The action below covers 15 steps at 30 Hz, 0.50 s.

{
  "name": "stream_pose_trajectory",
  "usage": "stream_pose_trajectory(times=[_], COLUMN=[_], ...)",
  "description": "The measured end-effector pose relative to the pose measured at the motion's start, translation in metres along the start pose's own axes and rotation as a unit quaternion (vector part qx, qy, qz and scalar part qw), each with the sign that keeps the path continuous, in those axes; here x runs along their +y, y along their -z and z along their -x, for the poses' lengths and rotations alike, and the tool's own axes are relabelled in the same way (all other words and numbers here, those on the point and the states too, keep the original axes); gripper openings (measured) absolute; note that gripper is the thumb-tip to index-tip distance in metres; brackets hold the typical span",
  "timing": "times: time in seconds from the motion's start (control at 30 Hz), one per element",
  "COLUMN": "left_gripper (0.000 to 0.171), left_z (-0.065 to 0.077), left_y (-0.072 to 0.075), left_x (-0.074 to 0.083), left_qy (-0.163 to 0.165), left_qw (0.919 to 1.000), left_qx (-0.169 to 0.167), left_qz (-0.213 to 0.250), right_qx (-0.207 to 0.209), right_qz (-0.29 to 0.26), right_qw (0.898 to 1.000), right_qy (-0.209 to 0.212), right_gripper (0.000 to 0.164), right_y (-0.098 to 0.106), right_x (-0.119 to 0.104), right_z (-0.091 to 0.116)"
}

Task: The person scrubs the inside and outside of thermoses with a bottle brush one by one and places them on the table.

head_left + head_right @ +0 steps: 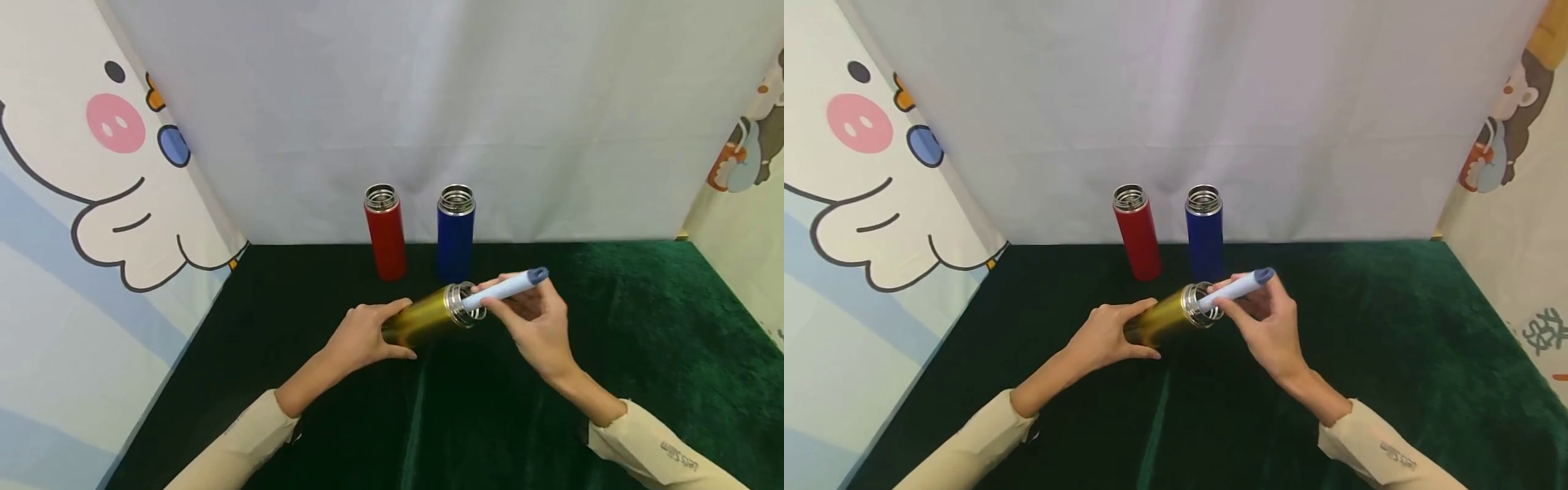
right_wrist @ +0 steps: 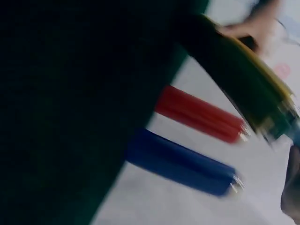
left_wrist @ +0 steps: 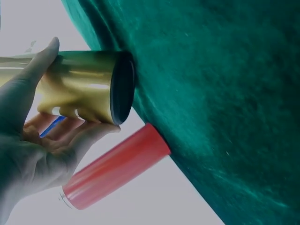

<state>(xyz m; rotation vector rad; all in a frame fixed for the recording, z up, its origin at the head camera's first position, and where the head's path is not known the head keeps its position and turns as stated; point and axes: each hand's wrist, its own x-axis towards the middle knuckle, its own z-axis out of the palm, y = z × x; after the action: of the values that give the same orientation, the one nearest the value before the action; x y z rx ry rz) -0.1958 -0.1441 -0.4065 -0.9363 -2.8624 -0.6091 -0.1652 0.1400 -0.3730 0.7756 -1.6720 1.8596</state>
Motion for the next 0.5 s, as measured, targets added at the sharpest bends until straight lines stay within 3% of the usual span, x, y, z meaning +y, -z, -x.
stream_pose_trajectory(times=[0.17,0.4,0.5], left_gripper=[0.08,0.082,0.082], left_z=[0.0,0.002,0.003], left_y=[0.002,0.004,0.003], left_x=[-0.006,-0.008,-0.007], left_qy=[0.022,0.015,0.01], left_qw=[0.9992,0.9996,0.9996], left_qx=[-0.025,-0.008,-0.005], left_qz=[0.023,0.023,0.024], right_qx=[0.086,0.172,0.192], right_qz=[-0.072,-0.159,-0.168], right_qw=[0.992,0.969,0.964], right_qy=[0.06,0.073,0.076], right_gripper=[0.03,0.028,0.029], right_y=[0.021,0.032,0.03], right_x=[-0.026,-0.051,-0.051], right_z=[-0.026,-0.042,-0.044])
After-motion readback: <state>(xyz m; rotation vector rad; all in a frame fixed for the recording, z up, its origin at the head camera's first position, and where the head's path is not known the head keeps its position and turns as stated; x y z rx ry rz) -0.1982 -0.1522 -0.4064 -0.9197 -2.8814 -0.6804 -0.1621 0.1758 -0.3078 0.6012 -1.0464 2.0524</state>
